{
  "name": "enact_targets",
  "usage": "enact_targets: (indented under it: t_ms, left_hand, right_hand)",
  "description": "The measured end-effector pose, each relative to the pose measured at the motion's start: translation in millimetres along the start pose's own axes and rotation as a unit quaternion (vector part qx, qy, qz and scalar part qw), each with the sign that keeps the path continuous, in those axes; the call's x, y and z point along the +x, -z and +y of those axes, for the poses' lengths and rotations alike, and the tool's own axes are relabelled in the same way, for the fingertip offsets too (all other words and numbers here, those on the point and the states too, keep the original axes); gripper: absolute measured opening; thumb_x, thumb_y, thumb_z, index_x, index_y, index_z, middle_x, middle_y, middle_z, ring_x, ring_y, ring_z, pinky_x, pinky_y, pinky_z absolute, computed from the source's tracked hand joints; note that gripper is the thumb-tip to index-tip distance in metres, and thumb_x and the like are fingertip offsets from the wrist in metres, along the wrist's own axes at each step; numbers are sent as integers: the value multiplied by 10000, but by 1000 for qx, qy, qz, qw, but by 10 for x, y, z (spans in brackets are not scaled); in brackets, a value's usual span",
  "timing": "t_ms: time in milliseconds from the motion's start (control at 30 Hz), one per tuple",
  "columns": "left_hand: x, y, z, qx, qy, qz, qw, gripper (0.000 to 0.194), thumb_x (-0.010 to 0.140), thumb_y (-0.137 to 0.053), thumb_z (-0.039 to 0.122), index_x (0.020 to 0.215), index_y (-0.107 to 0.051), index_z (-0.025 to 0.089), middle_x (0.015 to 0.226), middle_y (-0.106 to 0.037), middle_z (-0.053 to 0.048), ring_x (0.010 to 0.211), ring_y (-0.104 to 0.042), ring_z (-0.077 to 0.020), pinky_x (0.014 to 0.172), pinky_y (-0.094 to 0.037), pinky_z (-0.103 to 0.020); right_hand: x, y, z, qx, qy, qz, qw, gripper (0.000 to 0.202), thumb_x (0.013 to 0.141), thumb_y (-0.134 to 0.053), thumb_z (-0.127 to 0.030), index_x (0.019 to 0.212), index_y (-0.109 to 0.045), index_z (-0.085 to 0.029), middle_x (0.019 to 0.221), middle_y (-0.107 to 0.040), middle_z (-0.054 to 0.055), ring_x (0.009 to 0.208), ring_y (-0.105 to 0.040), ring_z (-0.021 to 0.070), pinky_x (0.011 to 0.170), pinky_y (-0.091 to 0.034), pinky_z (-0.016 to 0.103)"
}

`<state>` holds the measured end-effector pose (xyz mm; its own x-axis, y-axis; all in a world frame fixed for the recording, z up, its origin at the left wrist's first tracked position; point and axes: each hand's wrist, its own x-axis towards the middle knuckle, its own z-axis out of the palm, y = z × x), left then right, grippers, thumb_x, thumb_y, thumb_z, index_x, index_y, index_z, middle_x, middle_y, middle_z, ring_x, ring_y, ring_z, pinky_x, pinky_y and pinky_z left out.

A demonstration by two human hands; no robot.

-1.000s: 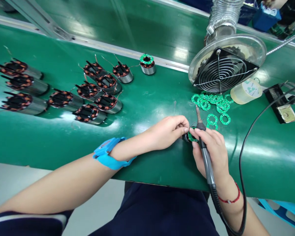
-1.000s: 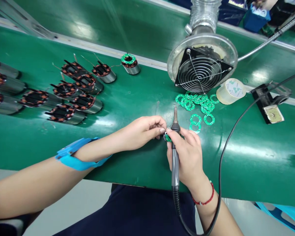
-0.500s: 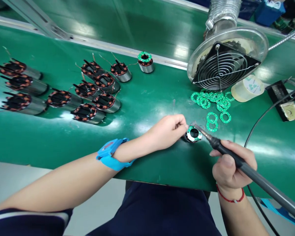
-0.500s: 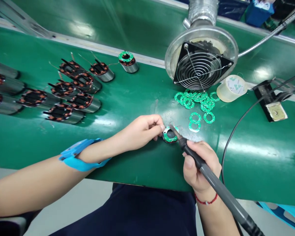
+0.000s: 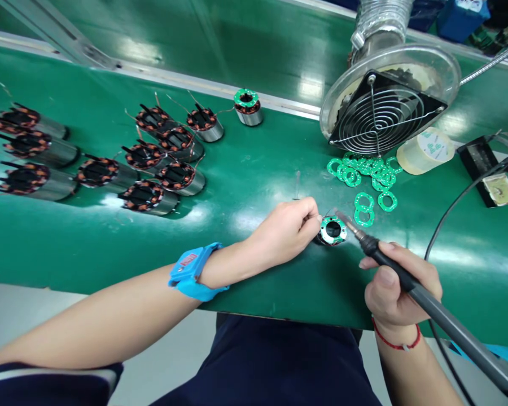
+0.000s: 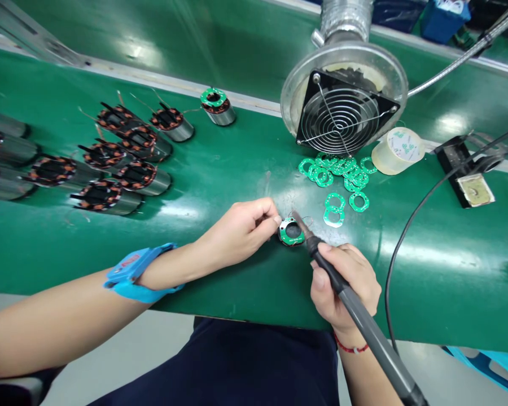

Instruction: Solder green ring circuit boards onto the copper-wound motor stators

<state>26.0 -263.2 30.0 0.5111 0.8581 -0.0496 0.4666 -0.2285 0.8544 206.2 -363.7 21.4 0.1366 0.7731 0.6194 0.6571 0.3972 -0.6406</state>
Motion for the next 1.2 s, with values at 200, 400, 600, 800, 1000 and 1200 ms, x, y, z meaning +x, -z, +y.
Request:
enact_targets:
  t_ms: [200,400,600,800,1000,1200]
  left_hand:
    - [15,-35,49,30,19,12,999,249,845,-492,96,625,-411,181,552,-402,65,526,-368,-87,535,-266,-248]
    - [32,-12,-18,-82,77,-37,993,64,845,-471,132,821,-486,190,749,-556,25,628,-500,-112,593,-412,-255]
    - [-80,-136,-30,35,-29,-73,996,570,750,-723,209,1234,-426,175,1236,-560,-135,1151,-521,-303,984,-450,-499]
    - [-88,-239,-10,130,-59,-58,988,520,846,-661,207,1301,-419,136,1205,-577,-148,1096,-512,-314,915,-441,-490]
    - [5,-149,-70,120,-115,-99,981,388,870,-601,221,1243,-512,169,1155,-588,-115,1083,-515,-295,936,-441,-480]
    - [-64,-131,-142,32,-104,-46,993,568,823,-599,158,1339,-361,156,1337,-512,-176,1210,-548,-277,1036,-475,-460]
  right_hand:
    - [87,-172,59,-24,-76,-91,993,492,941,-578,-215,1409,-443,-281,1241,-696,83,1159,-673,247,982,-565,482]
    - [73,-220,140,-38,-108,-155,981,500,935,-602,-298,1400,-418,-271,1286,-658,111,1160,-665,250,983,-560,468]
    - [50,-199,87,-92,-96,-152,979,421,950,-580,-307,1353,-466,-259,1221,-693,100,1094,-691,248,931,-566,453]
    - [10,-214,-55,-157,-70,-117,978,359,959,-564,-245,1315,-519,-228,1129,-739,95,1009,-727,236,895,-575,416]
    - [-2,-224,-49,-143,-52,-148,977,488,936,-603,-328,1391,-458,-233,1164,-717,109,1035,-705,259,879,-584,436]
    - [64,-234,63,-104,-68,-178,976,444,937,-592,-319,1359,-475,-244,1265,-663,119,1128,-671,269,939,-566,468]
